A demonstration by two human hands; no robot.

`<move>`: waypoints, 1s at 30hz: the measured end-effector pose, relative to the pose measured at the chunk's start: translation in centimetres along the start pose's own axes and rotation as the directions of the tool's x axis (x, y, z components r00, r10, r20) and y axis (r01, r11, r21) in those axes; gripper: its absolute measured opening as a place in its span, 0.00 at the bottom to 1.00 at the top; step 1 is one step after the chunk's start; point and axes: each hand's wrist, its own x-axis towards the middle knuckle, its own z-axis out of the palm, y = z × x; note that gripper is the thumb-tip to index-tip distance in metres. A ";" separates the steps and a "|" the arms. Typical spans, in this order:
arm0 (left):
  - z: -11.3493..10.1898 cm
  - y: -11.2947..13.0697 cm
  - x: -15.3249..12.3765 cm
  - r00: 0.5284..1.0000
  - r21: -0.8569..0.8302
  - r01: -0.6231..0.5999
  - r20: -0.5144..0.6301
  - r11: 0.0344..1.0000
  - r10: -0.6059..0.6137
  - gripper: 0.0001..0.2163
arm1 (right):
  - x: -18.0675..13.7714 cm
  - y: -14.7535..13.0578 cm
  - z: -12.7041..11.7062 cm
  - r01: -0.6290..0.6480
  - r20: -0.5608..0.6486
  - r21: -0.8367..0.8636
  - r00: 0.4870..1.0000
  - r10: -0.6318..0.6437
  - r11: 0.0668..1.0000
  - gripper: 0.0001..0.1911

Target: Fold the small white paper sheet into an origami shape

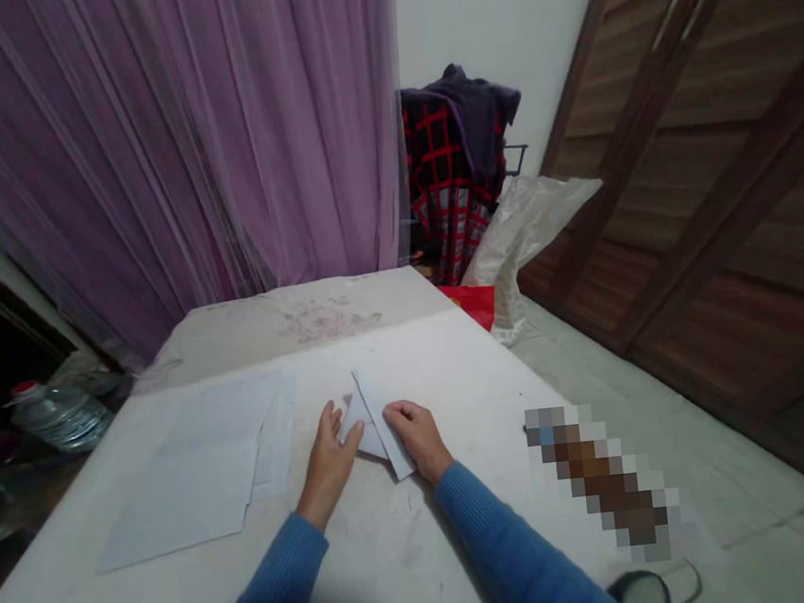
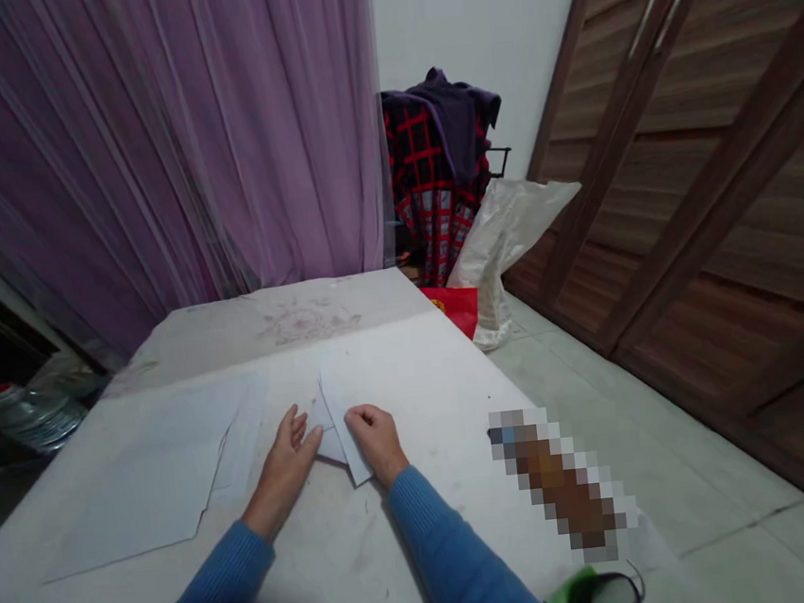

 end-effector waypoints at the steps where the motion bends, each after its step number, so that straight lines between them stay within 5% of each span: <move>1: 0.2 -0.3 0.5 1.000 -0.049 0.012 0.015 0.999 -0.012 0.31 | 0.1 -0.2 0.1 -0.012 0.016 0.014 1.000 0.012 1.000 0.16; 5: 0.6 0.0 1.1 0.998 -0.229 0.035 0.064 0.973 -0.021 0.24 | 0.6 -1.1 0.4 -0.059 0.099 0.072 0.994 0.051 0.996 0.18; 9: 1.0 0.4 1.7 0.980 -0.363 0.160 0.166 0.918 -0.105 0.24 | 1.7 -1.8 0.2 -0.218 0.262 0.238 0.953 0.154 0.946 0.21; 13: 2.0 -0.4 2.8 0.979 -0.406 0.185 0.153 0.895 -0.133 0.25 | 2.8 -1.8 0.2 -0.313 0.335 0.328 0.921 0.200 0.891 0.20; 17: 3.0 -1.8 3.7 0.994 -0.258 -0.022 -0.110 0.966 -0.007 0.22 | 3.6 -1.1 0.4 -0.318 0.349 0.388 0.919 0.181 0.865 0.20; 20: 3.2 -2.5 3.7 0.944 -0.004 -0.171 -0.287 0.985 0.162 0.12 | 3.9 -0.6 0.5 -0.308 0.352 0.403 0.921 0.165 0.862 0.21; 24: 3.2 -2.5 3.0 0.902 0.204 -0.335 -0.212 0.920 0.376 0.06 | 3.9 -0.1 0.4 -0.312 0.342 0.414 0.924 0.171 0.855 0.20; 30: 3.4 -2.9 2.6 0.924 0.147 -0.302 -0.199 0.942 0.328 0.05 | 3.5 0.0 0.3 -0.319 0.375 0.415 0.913 0.159 0.852 0.19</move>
